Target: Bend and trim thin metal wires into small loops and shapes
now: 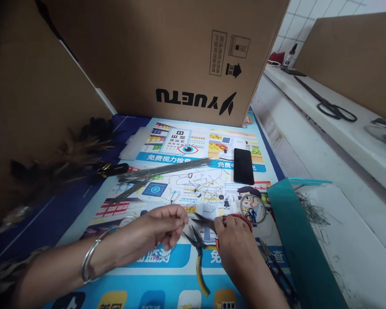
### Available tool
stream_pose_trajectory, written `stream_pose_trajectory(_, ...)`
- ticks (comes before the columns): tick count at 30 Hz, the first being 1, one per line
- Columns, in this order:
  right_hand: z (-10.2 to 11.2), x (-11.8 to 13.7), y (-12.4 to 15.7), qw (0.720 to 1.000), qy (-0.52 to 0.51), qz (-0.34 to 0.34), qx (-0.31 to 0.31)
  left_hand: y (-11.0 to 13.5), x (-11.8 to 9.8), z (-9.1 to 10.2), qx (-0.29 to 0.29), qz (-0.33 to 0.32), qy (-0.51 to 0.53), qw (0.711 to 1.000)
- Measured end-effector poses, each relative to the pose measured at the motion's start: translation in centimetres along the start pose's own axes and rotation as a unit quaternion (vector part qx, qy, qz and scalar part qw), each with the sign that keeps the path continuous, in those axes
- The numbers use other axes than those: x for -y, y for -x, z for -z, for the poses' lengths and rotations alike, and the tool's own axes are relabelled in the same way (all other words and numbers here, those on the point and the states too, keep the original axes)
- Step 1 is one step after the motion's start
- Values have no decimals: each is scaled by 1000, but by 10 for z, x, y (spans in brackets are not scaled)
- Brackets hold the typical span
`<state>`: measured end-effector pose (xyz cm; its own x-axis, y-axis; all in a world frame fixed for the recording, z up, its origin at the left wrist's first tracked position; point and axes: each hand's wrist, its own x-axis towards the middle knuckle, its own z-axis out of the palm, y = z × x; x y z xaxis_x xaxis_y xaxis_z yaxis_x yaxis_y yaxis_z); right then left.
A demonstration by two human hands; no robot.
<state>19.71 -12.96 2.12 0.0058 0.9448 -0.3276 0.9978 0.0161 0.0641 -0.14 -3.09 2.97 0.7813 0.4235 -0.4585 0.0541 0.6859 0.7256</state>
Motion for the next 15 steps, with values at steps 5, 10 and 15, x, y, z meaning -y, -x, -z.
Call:
stream_pose_trajectory(5, 2, 3, 0, 999, 19, 2, -33, -5, 20, -17, 32, 5, 33, 999)
stream_pose_trajectory(10, -2, -3, 1, 997, 22, 20, -73, -10, 31, -15, 33, -5, 57, 998)
stream_pose_trajectory(15, 8, 2, 2, 976, -116, 67, -172, -10, 33, -12, 29, -38, 37, 998)
